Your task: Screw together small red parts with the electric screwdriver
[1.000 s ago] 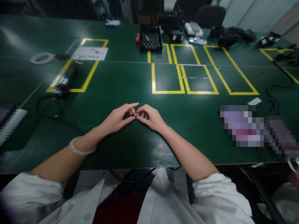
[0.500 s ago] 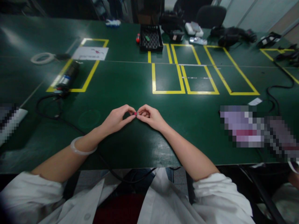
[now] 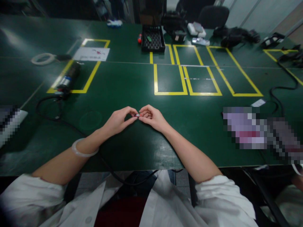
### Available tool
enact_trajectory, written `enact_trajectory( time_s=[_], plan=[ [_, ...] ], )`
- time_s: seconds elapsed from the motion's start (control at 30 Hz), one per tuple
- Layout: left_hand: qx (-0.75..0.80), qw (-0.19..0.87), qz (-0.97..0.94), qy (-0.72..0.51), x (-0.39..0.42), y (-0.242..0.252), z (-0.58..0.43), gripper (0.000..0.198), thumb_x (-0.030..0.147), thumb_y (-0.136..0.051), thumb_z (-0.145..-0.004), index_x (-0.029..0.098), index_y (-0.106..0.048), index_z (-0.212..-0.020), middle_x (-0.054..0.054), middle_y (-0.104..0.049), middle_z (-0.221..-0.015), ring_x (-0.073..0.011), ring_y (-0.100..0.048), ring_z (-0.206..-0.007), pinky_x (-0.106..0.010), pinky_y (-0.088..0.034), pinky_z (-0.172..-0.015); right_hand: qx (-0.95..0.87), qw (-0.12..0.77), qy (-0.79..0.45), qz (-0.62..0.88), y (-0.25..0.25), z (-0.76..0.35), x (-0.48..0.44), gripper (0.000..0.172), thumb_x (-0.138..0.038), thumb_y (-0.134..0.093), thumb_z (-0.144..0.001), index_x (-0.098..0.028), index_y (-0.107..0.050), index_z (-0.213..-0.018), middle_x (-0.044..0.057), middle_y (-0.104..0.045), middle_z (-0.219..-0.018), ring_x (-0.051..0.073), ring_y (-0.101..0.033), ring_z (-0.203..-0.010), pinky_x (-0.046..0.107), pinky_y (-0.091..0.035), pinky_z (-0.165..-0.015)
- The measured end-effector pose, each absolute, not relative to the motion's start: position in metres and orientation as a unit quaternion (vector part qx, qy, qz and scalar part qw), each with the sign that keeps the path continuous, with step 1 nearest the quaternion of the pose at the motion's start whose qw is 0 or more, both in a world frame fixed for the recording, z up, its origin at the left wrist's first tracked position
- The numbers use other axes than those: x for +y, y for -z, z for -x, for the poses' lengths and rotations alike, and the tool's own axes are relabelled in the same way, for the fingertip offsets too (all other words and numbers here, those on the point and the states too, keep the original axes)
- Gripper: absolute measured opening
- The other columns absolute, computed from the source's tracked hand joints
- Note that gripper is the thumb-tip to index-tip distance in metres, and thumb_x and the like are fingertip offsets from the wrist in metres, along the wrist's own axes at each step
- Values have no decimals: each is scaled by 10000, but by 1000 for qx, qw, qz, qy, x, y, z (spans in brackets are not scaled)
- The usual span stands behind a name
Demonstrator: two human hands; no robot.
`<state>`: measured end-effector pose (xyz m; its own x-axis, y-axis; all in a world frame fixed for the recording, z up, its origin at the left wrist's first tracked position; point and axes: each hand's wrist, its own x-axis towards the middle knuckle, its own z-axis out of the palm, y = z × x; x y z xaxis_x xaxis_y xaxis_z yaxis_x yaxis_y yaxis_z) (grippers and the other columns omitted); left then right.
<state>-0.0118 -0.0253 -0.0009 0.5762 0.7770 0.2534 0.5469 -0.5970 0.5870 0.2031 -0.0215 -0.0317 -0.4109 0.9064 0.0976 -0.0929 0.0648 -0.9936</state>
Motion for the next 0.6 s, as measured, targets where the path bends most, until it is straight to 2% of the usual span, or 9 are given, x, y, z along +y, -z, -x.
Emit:
enact_trajectory(
  time_s=[0.2,0.6],
  plan=[
    [386,233,-856,-253,-25,2,12,216,332,-538,-985,154,-599,-1090,-61,-670,-1016,-172,-657,-923,-293,-493,-844,-603,413,-582,356,32,-203,-21,346,-425,-787,-780,-176,-622,-956,-3,-650,-798,97,-585,-653,240,-489,-621],
    [384,244,-856,-246,-25,5,11,282,397,-514,-998,149,-624,-1078,-64,-702,-982,-176,-674,-896,-281,-488,-827,-576,365,-629,372,21,-204,-22,486,-624,-682,-825,-140,-638,-826,42,-726,-695,116,-666,-580,228,-511,-553]
  ],
)
